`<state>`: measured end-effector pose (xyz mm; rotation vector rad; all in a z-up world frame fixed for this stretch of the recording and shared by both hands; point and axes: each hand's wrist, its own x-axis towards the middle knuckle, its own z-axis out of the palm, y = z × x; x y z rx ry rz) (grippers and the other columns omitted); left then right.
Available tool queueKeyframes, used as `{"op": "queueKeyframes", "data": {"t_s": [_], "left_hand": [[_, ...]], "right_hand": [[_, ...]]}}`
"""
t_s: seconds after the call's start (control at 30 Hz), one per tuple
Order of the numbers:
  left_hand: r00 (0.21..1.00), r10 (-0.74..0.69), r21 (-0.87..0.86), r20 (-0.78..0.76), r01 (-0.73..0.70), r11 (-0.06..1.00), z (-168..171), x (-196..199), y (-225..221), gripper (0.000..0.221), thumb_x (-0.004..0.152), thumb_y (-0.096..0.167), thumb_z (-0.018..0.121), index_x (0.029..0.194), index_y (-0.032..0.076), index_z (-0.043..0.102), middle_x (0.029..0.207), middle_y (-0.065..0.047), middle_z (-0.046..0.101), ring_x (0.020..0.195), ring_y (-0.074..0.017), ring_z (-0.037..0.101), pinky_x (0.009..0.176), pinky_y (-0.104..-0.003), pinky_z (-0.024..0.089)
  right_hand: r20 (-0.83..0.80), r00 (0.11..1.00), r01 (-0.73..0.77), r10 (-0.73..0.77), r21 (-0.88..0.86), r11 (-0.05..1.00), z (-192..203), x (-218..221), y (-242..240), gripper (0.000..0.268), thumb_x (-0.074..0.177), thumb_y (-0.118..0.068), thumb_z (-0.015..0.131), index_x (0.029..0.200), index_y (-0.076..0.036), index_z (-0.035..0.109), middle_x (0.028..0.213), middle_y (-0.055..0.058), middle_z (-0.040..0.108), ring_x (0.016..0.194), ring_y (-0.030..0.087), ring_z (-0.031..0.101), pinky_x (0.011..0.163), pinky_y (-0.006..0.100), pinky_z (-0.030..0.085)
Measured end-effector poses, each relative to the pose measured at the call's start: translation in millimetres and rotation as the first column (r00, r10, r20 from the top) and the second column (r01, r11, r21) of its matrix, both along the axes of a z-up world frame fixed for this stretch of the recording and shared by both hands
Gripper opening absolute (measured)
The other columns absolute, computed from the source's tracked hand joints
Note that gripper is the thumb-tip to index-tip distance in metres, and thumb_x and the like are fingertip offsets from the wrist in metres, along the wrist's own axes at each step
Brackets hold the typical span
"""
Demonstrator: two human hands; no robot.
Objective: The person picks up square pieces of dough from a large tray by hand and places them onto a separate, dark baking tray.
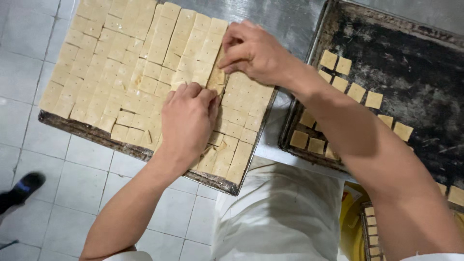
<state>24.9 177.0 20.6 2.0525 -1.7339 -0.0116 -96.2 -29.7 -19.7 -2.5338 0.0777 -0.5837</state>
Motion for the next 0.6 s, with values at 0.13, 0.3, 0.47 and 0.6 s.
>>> {"op": "queueKeyframes", "data": {"t_s": [0.13, 0.3, 0.47, 0.6], "left_hand": [[0.862, 0.122, 0.217, -0.491, -0.015, 0.976, 20, 19, -12, 0.012, 0.088, 0.016, 0.074, 0.093, 0.005, 0.078, 0.077, -0.006, 0.073, 0.065, -0.0179, 0.069, 0.059, -0.034, 0.055], [0.456, 0.213, 0.306, -0.864, 0.140, 0.942, 54, 42, -30, 0.015, 0.088, 0.012, 0.076, 0.098, 0.000, 0.080, 0.072, -0.002, 0.073, 0.058, -0.0058, 0.062, 0.052, -0.024, 0.051], [0.734, -0.082, 0.182, -0.674, 0.273, 0.945, 44, 4, -79, 0.019, 0.087, 0.021, 0.083, 0.098, 0.006, 0.082, 0.067, 0.003, 0.068, 0.059, -0.0017, 0.055, 0.053, -0.023, 0.045], [0.664, -0.355, 0.029, -0.658, 0.493, 0.869, 11, -52, -140, 0.016, 0.088, 0.024, 0.084, 0.095, 0.010, 0.083, 0.063, 0.000, 0.064, 0.056, -0.0083, 0.052, 0.053, -0.030, 0.043]], "right_hand": [[0.049, 0.999, 0.006, -0.012, 0.122, 0.992, 3, 5, 3, 0.008, 0.100, -0.019, 0.078, 0.099, -0.013, 0.082, 0.104, 0.001, 0.066, 0.094, 0.018, 0.059, 0.085, 0.039, 0.055], [0.077, 0.964, 0.170, -0.256, 0.564, 0.808, 19, -25, -14, 0.008, 0.107, -0.014, 0.071, 0.106, -0.009, 0.077, 0.094, 0.002, 0.074, 0.077, 0.009, 0.070, 0.066, 0.025, 0.061], [-0.008, 0.912, 0.370, -0.410, 0.446, 0.815, 22, -128, -36, 0.011, 0.110, -0.011, 0.076, 0.115, -0.002, 0.076, 0.097, 0.004, 0.075, 0.084, 0.008, 0.067, 0.074, 0.024, 0.055], [-0.095, 0.818, 0.562, -0.567, 0.334, 0.756, 14, -211, -49, 0.011, 0.110, -0.013, 0.076, 0.115, -0.003, 0.077, 0.097, 0.004, 0.074, 0.086, 0.008, 0.068, 0.075, 0.026, 0.056]]}}
